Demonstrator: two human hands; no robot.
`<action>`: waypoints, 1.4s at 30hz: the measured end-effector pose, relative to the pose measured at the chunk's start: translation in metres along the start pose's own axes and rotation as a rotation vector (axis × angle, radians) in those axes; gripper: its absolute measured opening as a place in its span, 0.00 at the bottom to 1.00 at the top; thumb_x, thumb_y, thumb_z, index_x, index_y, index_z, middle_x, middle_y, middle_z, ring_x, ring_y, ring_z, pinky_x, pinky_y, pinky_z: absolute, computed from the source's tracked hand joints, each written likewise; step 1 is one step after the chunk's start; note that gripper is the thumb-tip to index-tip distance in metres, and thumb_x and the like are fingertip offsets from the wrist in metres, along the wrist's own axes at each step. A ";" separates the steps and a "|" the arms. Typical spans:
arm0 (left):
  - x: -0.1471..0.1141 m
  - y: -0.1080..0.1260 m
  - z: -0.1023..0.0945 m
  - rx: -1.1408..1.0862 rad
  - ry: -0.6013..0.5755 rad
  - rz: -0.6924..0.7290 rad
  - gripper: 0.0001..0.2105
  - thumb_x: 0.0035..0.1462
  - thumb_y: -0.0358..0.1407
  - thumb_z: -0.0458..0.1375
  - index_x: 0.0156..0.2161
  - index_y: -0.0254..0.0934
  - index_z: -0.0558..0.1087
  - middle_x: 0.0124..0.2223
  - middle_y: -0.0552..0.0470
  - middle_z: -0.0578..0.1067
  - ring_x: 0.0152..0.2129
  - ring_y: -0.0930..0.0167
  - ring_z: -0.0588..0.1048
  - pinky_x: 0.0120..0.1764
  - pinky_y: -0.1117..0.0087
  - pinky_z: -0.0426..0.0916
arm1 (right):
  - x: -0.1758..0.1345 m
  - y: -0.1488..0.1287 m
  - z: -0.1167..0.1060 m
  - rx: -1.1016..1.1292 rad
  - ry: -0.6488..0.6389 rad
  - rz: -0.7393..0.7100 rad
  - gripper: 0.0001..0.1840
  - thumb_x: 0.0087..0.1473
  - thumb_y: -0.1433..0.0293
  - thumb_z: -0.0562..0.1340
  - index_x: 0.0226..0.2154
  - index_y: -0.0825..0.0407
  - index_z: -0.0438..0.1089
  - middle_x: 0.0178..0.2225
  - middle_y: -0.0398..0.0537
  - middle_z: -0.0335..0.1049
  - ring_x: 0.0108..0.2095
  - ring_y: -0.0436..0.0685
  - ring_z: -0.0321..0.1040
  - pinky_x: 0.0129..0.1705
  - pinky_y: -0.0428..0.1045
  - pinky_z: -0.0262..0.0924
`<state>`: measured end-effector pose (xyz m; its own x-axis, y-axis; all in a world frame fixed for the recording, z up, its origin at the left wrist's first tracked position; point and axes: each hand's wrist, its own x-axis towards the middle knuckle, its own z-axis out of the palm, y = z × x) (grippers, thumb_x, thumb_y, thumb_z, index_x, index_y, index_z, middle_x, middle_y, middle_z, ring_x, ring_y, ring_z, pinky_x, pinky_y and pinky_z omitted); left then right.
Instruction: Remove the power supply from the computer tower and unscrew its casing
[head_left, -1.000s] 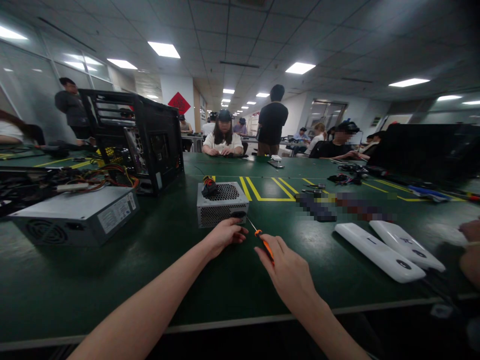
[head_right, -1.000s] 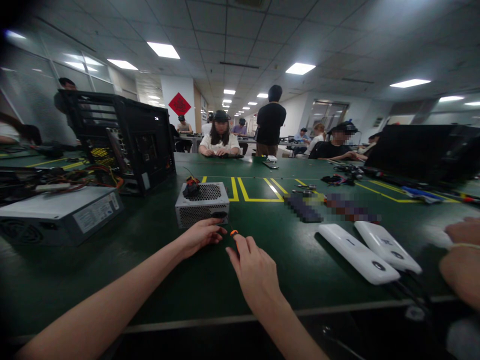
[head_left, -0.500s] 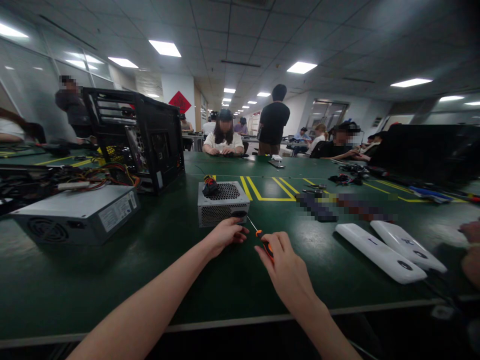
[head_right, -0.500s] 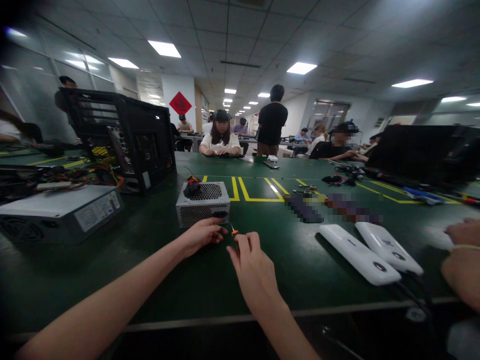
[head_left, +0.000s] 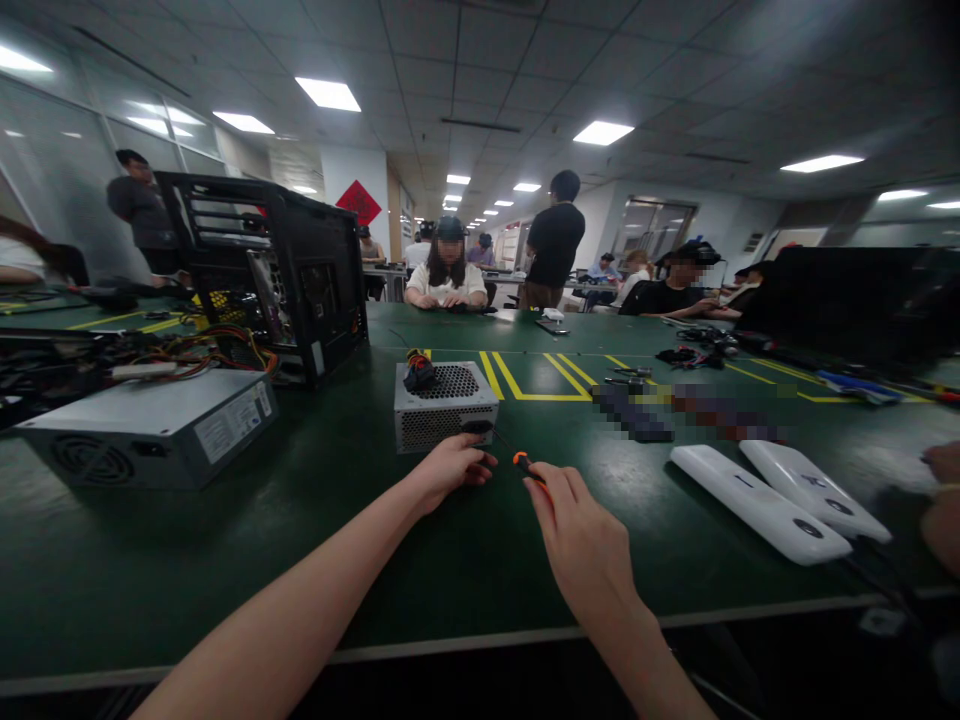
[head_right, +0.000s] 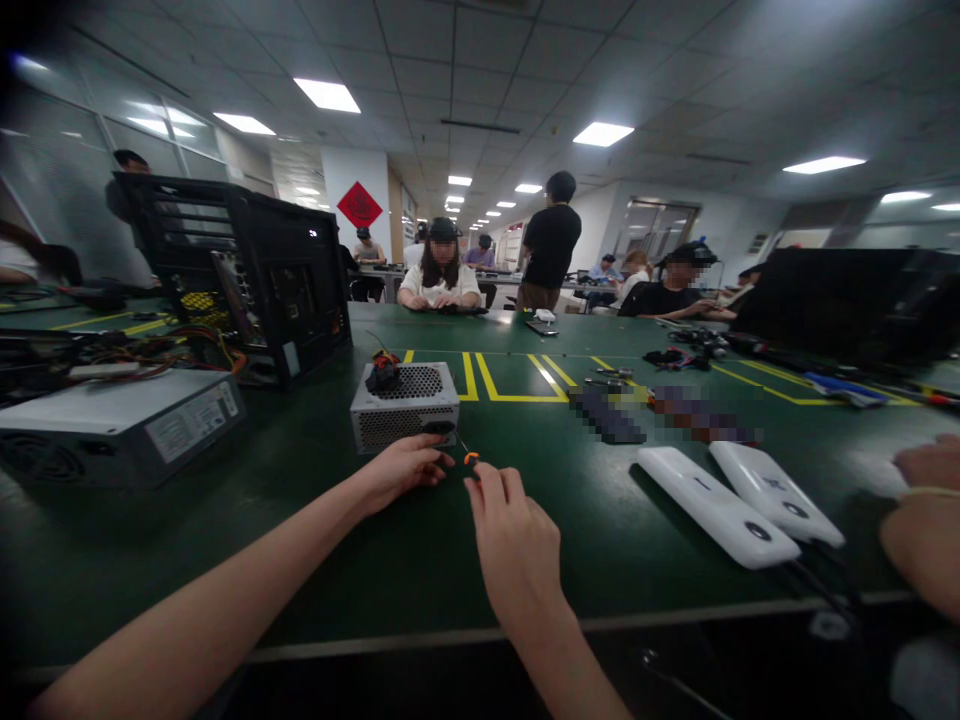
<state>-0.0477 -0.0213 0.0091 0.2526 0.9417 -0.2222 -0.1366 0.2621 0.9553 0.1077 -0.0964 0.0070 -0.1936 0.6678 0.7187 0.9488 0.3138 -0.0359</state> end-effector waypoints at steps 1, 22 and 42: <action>0.000 0.000 0.000 0.002 -0.004 0.004 0.21 0.51 0.25 0.51 0.52 0.29 0.60 0.33 0.47 0.73 0.21 0.79 0.68 0.27 0.76 0.63 | 0.000 0.000 0.000 0.023 -0.014 0.004 0.16 0.60 0.65 0.45 0.38 0.53 0.64 0.31 0.49 0.65 0.22 0.49 0.66 0.19 0.43 0.58; 0.000 0.000 0.000 0.007 0.005 0.003 0.20 0.50 0.24 0.51 0.51 0.29 0.61 0.33 0.47 0.73 0.21 0.79 0.69 0.28 0.76 0.64 | -0.001 -0.005 -0.001 0.277 -0.046 -0.070 0.13 0.57 0.71 0.46 0.43 0.55 0.58 0.42 0.56 0.62 0.37 0.56 0.68 0.33 0.49 0.67; -0.001 0.002 0.003 0.010 0.014 -0.006 0.21 0.50 0.24 0.51 0.51 0.29 0.61 0.32 0.48 0.73 0.20 0.79 0.68 0.27 0.77 0.63 | 0.000 0.001 0.000 0.210 -0.071 0.010 0.13 0.58 0.65 0.47 0.40 0.54 0.62 0.37 0.53 0.68 0.31 0.55 0.70 0.28 0.48 0.66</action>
<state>-0.0456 -0.0226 0.0122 0.2395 0.9430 -0.2309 -0.1252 0.2658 0.9559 0.1086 -0.0962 0.0073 -0.2088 0.7150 0.6672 0.8796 0.4355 -0.1915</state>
